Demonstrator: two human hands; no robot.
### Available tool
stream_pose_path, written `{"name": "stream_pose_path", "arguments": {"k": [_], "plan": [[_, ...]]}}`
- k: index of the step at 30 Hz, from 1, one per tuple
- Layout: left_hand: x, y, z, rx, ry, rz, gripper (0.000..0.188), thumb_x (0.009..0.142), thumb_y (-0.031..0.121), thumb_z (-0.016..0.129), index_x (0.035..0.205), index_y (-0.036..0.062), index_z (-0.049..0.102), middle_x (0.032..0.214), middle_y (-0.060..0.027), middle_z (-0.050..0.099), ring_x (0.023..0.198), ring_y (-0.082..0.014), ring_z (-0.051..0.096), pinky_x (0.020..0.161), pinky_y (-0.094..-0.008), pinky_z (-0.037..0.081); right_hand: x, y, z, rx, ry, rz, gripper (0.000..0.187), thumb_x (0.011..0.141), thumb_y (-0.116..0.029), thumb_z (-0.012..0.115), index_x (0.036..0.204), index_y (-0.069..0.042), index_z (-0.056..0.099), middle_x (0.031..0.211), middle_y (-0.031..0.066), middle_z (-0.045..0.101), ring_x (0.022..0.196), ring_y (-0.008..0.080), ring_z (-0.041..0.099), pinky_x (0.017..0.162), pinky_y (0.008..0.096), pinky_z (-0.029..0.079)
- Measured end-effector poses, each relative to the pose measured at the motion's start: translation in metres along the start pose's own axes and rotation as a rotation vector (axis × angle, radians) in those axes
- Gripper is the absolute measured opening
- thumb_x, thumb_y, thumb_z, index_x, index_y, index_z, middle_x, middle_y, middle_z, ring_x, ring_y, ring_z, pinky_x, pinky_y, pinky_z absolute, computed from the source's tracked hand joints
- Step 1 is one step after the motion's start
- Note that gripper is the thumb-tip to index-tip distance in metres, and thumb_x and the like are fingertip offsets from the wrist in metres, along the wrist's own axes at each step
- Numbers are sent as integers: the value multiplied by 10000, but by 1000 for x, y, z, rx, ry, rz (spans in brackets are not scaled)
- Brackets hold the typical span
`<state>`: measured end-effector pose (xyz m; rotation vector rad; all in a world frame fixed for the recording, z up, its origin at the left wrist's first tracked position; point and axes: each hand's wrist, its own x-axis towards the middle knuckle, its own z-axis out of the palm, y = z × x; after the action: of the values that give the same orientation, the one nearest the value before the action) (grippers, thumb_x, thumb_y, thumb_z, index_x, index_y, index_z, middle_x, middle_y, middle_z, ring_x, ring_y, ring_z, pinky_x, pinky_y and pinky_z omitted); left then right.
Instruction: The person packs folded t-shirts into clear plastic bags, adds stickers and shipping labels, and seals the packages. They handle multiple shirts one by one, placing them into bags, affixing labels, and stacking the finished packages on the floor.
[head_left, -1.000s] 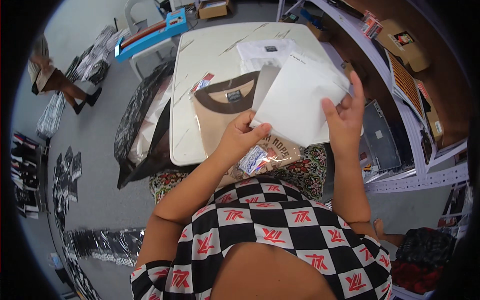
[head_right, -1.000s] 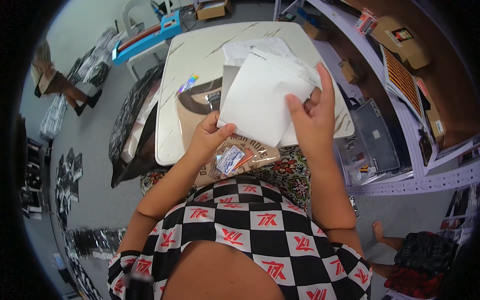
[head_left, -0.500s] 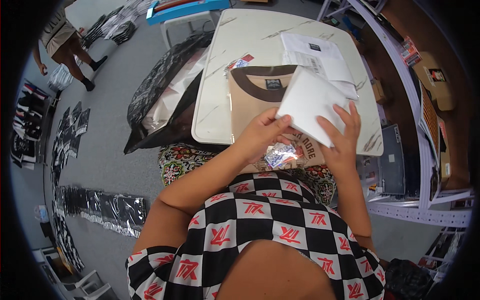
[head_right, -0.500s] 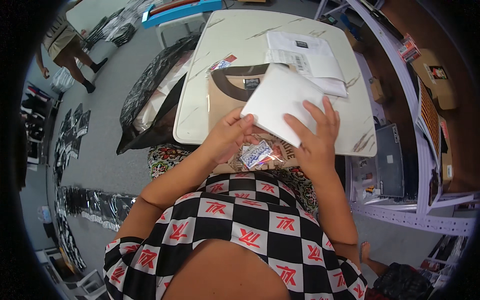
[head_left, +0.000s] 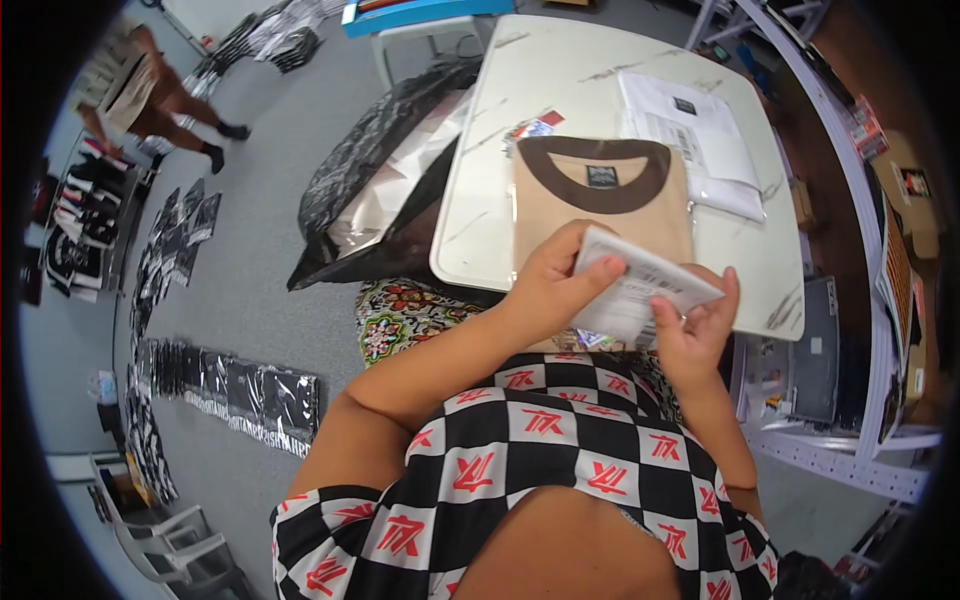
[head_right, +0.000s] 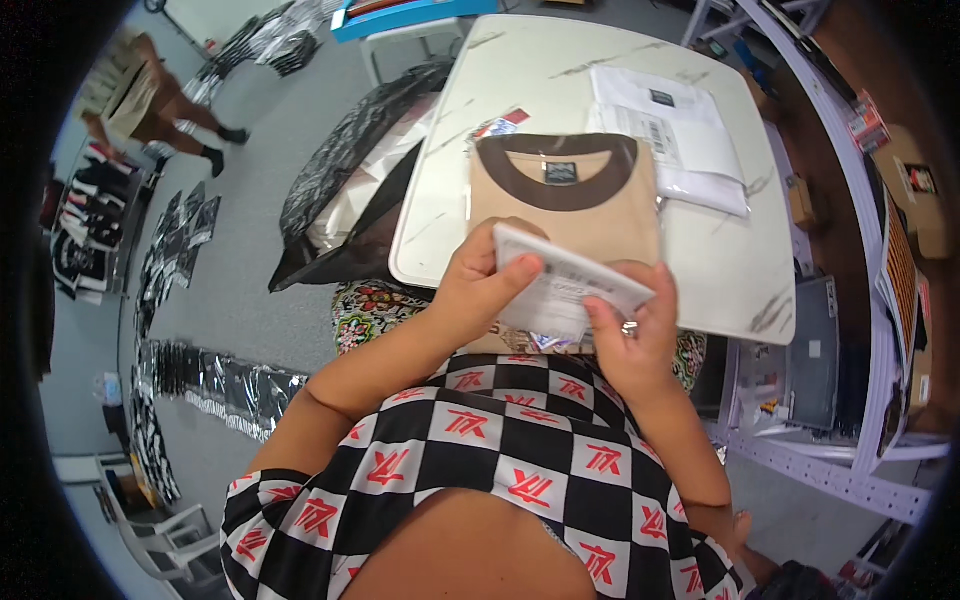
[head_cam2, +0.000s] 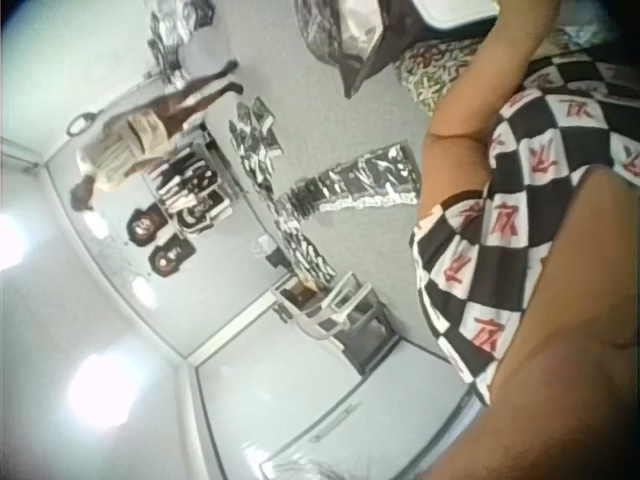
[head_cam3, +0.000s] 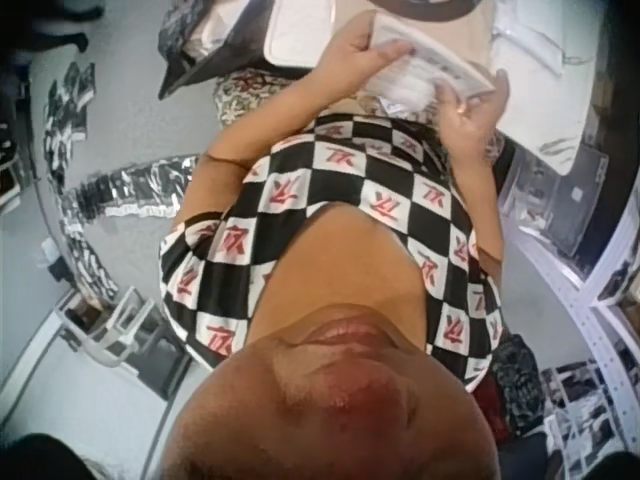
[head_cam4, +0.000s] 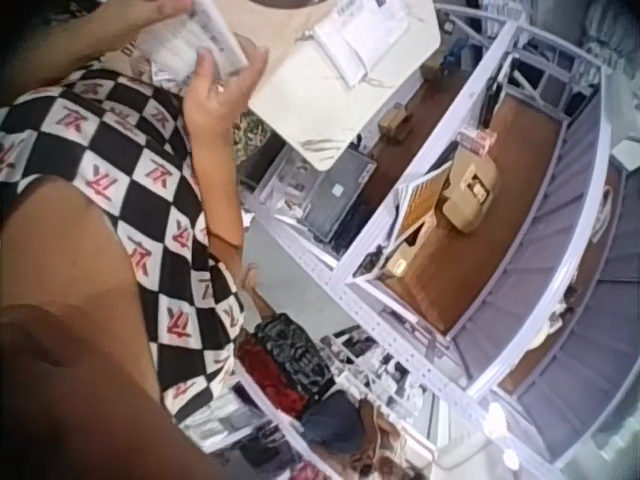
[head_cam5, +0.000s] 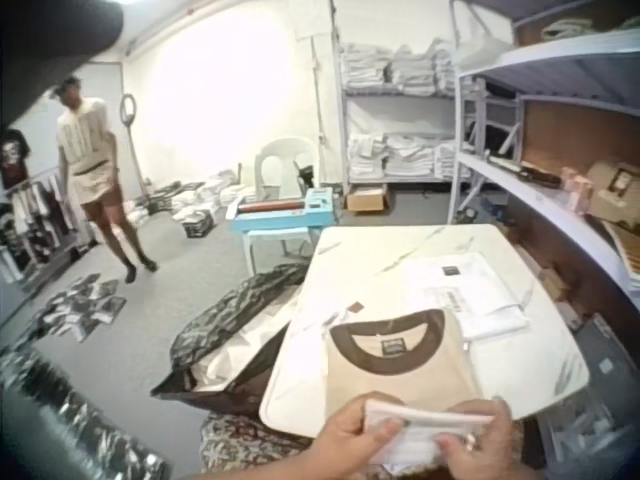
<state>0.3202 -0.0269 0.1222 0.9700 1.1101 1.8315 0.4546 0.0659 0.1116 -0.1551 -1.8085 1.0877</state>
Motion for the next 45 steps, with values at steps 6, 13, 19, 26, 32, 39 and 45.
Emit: {"name": "stream_pose_path", "arguments": {"k": [6, 13, 19, 26, 32, 39, 45], "plan": [[-7, -5, -12, 48, -51, -27, 249, 833, 216, 479, 967, 9, 501, 873, -35, 499, 809, -85, 460, 726, -216, 370, -1, 0, -11, -237, -339, 46, 358, 719, -14, 576, 1055, -54, 459, 851, 134, 527, 714, 239, 538, 605, 282, 433], [13, -31, -45, 928, 262, 217, 337, 804, 220, 494, 1074, 25, 444, 948, -120, 500, 893, -233, 465, 814, -329, 345, 19, 38, -19, -350, -215, 431, 228, 743, -71, 543, 970, -54, 558, 803, 110, 534, 734, 217, 522, 686, 259, 407], [8, -30, -73, 960, 196, -110, 540, 722, 169, 578, 1195, 54, 343, 1066, -193, 455, 990, -274, 433, 828, -346, 346, 21, 83, -46, -868, -90, 471, 637, 662, -185, 642, 1206, -83, 327, 883, 178, 530, 832, 313, 516, 777, 340, 396], [-19, -21, -31, 639, 327, 33, 488, 768, 34, 527, 1208, 41, 317, 1160, -88, 374, 1010, -146, 418, 830, -242, 364, -4, 74, -47, 127, 57, 769, 740, 663, -127, 642, 1243, 34, 211, 1144, 208, 424, 1020, 251, 446, 848, 284, 358], [-7, -14, 9, 577, -239, 497, 626, 753, 31, 555, 1247, 36, 172, 1228, -150, 297, 1073, -235, 373, 887, -349, 322, -31, -8, -132, 417, 221, 744, 410, 683, -101, 639, 1041, 27, 484, 951, 106, 562, 859, 159, 539, 763, 266, 422], [32, -27, 57, 804, -721, 270, 585, 793, 307, 511, 1250, 48, 254, 1209, -153, 333, 967, -266, 483, 801, -333, 358, -103, -134, -278, -570, 454, 920, 357, 686, -105, 633, 1005, -1, 510, 857, 67, 588, 770, 139, 555, 695, 265, 438], [33, -45, 69, 966, -705, 161, 436, 800, 239, 508, 1172, 44, 391, 1152, -132, 401, 930, -222, 505, 782, -308, 371, -272, -99, -332, -641, 427, 1486, 331, 682, -68, 607, 993, -6, 512, 848, 89, 579, 789, 173, 537, 723, 305, 416]]}}
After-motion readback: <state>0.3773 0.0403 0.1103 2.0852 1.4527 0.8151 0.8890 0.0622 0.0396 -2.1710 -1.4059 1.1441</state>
